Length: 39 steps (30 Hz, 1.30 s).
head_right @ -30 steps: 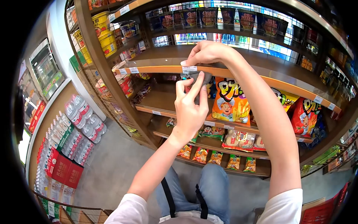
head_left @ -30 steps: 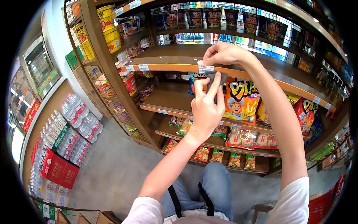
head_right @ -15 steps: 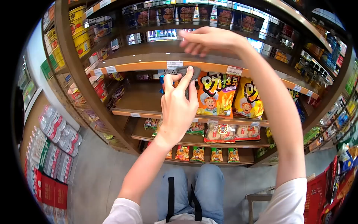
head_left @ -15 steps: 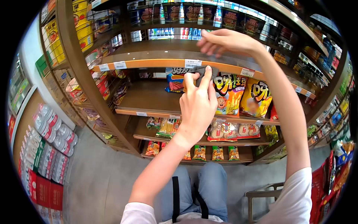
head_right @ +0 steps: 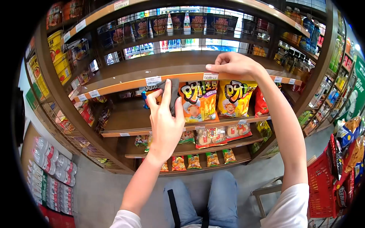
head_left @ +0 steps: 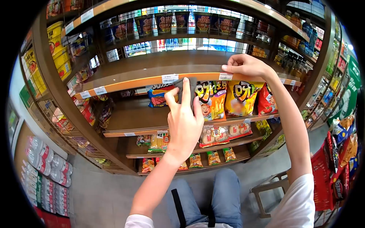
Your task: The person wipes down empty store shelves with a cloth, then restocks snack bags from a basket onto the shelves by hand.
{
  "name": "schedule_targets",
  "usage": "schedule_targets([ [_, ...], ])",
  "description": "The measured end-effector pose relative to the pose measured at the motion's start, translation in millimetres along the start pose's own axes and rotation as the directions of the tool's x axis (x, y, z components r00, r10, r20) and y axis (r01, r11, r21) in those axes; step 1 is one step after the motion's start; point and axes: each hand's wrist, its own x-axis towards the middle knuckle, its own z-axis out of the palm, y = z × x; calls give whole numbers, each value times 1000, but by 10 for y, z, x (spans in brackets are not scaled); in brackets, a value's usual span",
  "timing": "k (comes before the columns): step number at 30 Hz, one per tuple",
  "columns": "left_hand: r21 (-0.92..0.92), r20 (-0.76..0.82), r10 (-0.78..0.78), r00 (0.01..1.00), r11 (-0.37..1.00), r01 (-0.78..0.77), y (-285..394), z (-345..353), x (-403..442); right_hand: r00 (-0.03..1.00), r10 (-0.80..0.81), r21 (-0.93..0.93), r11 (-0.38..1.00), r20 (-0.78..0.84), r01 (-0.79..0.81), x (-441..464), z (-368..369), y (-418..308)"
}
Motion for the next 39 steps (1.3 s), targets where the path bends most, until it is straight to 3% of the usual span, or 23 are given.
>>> schedule_targets([
  [8,51,80,18,997,998,-22,148,206,-6,999,-16,47,999,-31,17,-77,18,-30],
  [10,28,-23,51,998,998,-50,191,302,-11,999,-46,61,997,-7,46,-70,26,-2],
  [11,121,-79,140,987,984,-130,108,365,-9,999,-38,167,985,-14,40,-33,35,31],
  [12,53,-120,79,990,996,-73,78,412,-7,999,-31,268,963,-20,36,-1,28,56],
  [13,-8,-162,37,986,999,-38,41,481,-12,983,-102,151,980,-153,126,19,118,31],
  [16,-42,-265,-16,964,999,5,70,727,-65,998,-68,-67,995,5,68,-38,42,40],
  [20,56,-294,22,956,998,-5,299,936,-60,994,-105,-91,990,-6,104,-64,33,4],
  [25,152,-283,72,956,988,-30,122,863,-61,991,-129,-73,989,-48,125,-1,119,84],
  [28,-189,-357,-135,924,979,69,140,891,-41,983,-158,-59,987,-96,153,11,143,110],
  [29,-146,-366,-131,921,986,83,121,921,-64,977,-179,-56,983,-119,173,5,159,125],
  [30,27,-352,-29,936,999,41,144,947,-84,969,-197,-53,980,-147,191,4,173,136],
  [33,112,-172,142,975,986,-124,291,1099,-138,960,-226,-44,974,-163,222,-48,163,141],
  [34,61,-158,111,981,993,-103,345,1128,-135,949,-237,-54,971,-208,231,-50,183,153],
  [36,-58,-231,38,972,997,-53,285,1073,-68,961,-235,-70,971,-149,226,-117,106,107],
  [38,-292,-357,-186,915,953,80,291,1144,-53,966,-221,-69,975,-135,213,-139,91,94],
  [39,-239,-394,-131,910,970,36,291,1239,-88,969,-215,-75,975,-118,207,-145,77,85],
])
